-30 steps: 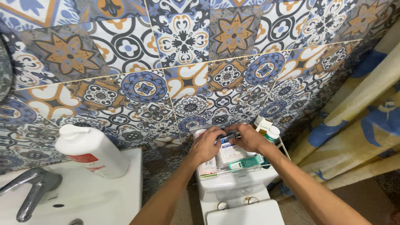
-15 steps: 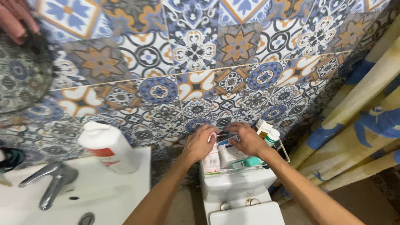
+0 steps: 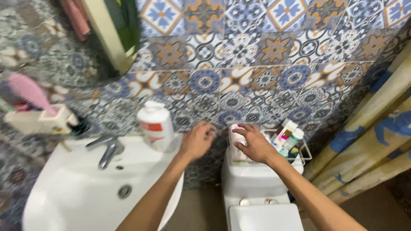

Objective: The person transfers various toiletries from a pink basket on the floor to a wire rack on the toilet tank. They handle bottles, tubes, and boxes one at a time, placing them into the rack until the basket is empty.

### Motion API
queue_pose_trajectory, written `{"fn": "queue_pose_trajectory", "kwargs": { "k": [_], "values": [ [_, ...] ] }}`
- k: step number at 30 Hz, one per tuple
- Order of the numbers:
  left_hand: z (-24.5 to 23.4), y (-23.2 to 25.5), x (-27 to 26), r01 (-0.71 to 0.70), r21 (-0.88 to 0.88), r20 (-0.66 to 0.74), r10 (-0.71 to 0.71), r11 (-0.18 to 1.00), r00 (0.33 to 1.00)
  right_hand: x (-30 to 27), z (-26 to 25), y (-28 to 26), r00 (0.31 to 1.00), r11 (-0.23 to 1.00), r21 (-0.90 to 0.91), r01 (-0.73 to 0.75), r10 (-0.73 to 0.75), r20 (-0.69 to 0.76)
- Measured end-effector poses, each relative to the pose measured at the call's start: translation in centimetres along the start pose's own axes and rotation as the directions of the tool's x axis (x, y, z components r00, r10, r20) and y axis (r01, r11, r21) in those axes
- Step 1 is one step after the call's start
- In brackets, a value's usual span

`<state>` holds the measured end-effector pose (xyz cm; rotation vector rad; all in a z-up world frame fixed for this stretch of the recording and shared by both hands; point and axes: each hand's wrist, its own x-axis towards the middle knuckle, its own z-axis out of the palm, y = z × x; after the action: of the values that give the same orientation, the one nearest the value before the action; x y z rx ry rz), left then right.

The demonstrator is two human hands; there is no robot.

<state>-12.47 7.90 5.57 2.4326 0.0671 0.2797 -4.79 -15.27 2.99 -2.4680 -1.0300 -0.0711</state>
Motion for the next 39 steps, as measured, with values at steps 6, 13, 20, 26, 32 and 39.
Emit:
{"fn": "queue_pose_trajectory", "kwargs": {
  "k": [6, 13, 20, 26, 32, 39],
  "values": [
    [-7.3, -3.3, -10.4, 0.025, -0.027, -0.167, -0.03, 0.999, 0.985, -4.1, 1.6, -7.1, 1.0, 0.999, -0.021, 0.025, -0.025, -0.005],
    [-13.4, -5.5, -26.6, 0.134, -0.011, -0.23, -0.133, 0.991, 0.964, -12.5, 3.0, -15.1, 0.995, 0.997, 0.005, 0.075, -0.075, -0.066],
    [-16.6, -6.5, -37.4, 0.26, 0.003, -0.211, -0.253, 0.966, 0.944, -17.8, 7.5, -23.0, 0.996, 0.996, 0.037, 0.087, -0.085, -0.034],
    [-17.4, -5.7, -41.7, 0.182, 0.123, -0.151, -0.163, 0.976, 0.975, -19.5, 12.3, -27.7, 0.99, 0.984, 0.118, 0.132, -0.126, -0.056],
    [-15.6, -6.0, -45.2, 0.182, 0.081, -0.194, -0.164, 0.98, 0.967, -23.0, 17.6, -31.3, 1.0, 0.967, 0.255, 0.006, 0.001, -0.029],
    [-7.3, -10.8, -49.3, 0.297, -0.002, -0.24, -0.289, 0.955, 0.927, -28.9, 25.9, -32.2, 0.921, 0.881, 0.468, -0.071, 0.238, -0.31]
  ]
}}
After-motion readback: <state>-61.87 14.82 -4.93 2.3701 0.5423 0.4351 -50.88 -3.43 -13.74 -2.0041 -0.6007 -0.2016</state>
